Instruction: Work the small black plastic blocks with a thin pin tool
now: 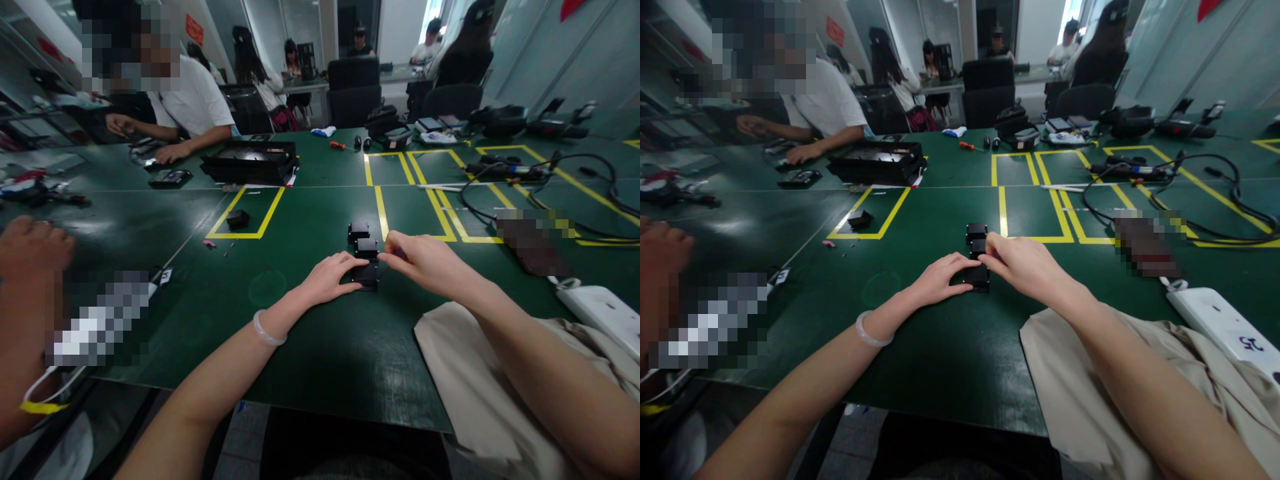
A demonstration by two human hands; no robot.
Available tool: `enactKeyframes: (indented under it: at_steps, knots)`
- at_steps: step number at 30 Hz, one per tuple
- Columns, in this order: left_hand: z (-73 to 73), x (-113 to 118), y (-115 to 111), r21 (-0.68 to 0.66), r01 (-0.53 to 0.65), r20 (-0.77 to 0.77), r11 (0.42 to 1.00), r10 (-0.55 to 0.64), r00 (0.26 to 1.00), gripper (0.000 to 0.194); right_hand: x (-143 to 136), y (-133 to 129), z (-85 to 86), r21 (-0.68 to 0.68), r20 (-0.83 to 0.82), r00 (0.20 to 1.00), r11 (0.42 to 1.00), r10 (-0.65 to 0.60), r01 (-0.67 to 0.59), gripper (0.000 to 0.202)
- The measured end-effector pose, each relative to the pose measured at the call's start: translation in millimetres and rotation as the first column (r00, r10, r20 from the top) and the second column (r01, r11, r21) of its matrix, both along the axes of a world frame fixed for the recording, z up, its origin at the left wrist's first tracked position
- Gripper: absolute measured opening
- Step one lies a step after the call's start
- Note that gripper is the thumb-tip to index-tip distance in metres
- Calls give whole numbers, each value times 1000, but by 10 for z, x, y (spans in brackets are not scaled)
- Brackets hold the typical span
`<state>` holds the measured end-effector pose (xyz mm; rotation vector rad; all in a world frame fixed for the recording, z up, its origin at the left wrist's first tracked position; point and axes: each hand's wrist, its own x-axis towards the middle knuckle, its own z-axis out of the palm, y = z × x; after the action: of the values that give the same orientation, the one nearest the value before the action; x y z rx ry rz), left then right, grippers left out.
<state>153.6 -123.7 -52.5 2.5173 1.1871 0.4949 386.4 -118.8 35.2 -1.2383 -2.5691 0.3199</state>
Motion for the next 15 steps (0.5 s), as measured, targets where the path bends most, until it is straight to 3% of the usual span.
enactKeyframes:
  at_steps: [8, 15]
  knots:
    - [-5, -2, 3, 4, 2, 5, 1000, -2, 1000, 50, 40, 10, 29, -4, 8, 1000, 1000, 30, -30, 9]
    - [-11, 0, 7, 9, 4, 5, 1000, -4, 1000, 49, 8, 8, -4, 47, 42, 999, 999, -15, 13, 18]
